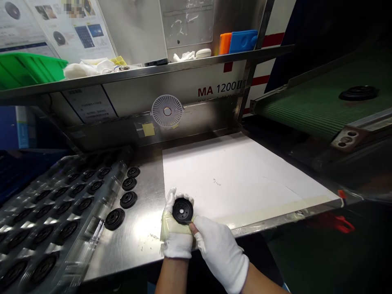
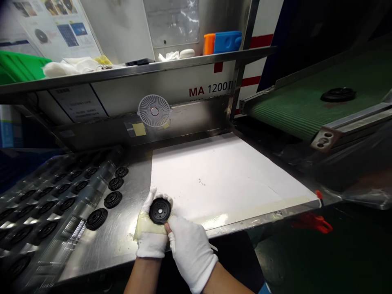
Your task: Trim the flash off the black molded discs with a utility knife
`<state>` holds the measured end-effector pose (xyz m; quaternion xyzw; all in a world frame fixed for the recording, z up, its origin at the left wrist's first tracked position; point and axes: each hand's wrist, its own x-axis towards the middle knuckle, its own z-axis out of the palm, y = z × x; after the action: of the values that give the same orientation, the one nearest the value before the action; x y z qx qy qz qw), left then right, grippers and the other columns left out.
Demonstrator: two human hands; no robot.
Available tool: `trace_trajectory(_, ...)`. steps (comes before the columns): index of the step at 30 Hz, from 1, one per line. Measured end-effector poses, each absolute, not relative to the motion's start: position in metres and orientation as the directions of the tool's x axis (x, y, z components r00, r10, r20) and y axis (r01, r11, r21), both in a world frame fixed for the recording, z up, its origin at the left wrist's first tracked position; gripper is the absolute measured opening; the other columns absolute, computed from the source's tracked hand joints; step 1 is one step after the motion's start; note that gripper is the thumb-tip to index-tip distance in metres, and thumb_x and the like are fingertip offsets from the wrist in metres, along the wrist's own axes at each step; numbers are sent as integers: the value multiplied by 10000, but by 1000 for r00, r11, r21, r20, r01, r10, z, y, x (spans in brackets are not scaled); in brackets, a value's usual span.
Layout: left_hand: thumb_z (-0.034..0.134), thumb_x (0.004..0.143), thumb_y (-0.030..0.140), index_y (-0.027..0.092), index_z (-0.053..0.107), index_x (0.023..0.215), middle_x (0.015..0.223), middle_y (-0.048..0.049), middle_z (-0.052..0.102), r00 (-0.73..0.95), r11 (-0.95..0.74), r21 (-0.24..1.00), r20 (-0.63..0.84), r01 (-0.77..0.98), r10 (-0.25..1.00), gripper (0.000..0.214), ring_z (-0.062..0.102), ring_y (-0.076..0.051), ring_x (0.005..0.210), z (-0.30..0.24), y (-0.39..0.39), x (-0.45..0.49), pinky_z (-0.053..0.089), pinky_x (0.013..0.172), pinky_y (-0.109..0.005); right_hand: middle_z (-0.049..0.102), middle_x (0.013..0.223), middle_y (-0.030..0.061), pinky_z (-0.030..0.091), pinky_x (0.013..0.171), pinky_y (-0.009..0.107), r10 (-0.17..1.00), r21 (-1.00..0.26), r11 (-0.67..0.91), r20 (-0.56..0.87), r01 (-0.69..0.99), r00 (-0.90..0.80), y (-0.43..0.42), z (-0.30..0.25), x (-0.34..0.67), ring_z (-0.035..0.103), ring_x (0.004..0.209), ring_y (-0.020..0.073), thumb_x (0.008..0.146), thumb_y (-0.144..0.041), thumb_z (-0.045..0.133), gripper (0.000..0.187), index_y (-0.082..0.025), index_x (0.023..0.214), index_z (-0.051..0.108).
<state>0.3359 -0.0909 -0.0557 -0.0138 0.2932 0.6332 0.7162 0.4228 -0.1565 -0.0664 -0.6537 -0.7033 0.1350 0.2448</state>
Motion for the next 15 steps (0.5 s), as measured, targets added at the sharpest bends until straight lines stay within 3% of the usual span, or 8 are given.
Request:
trace_trajectory(4, 550, 722, 172, 186, 559, 1108, 979, -107, 614, 175, 294, 368, -323, -882, 930, 386, 584, -249, 940, -59, -98, 328, 483, 808, -426, 585, 662, -20, 263, 525, 252, 979, -524, 149, 198, 839, -51, -155, -65, 426, 516, 574, 143, 912, -258, 372, 226, -219, 735, 508)
trace_trajectory(6, 531, 720, 181, 169, 568, 1089, 898, -101, 615, 257, 357, 358, -298, -863, 919, 371, 594, -248, 878, -59, -100, 324, 491, 769, -439, 589, 674, -22, 265, 529, 250, 979, -537, 142, 201, 831, -37, -154, -65, 431, 515, 580, 141, 907, -248, 381, 202, -223, 759, 515)
trace_trajectory(9, 567, 716, 163, 171, 611, 928, 693, -20, 569, 174, 289, 348, -326, -892, 929, 217, 579, -153, 686, -57, -98, 327, 505, 698, -335, 584, 662, -27, 261, 524, 247, 983, -544, 101, 181, 833, -2, -154, -66, 433, 510, 568, 136, 898, -230, 395, 173, -226, 781, 522)
trace_trajectory(12, 621, 714, 181, 192, 605, 811, 645, 21, 545, 72, 220, 348, -391, -911, 917, 98, 551, -103, 619, -55, -93, 335, 502, 693, -284, 572, 628, -24, 253, 513, 248, 985, -537, 106, 171, 837, -15, -156, -66, 428, 502, 543, 134, 897, -237, 390, 206, -218, 736, 517)
trace_trajectory(15, 608, 714, 139, 200, 609, 885, 716, 4, 585, 21, 177, 384, -377, -906, 926, 182, 580, -120, 699, -53, -93, 338, 496, 761, -307, 572, 623, -26, 254, 510, 248, 983, -549, 132, 183, 826, -35, -157, -65, 423, 501, 543, 135, 903, -251, 379, 231, -218, 717, 512)
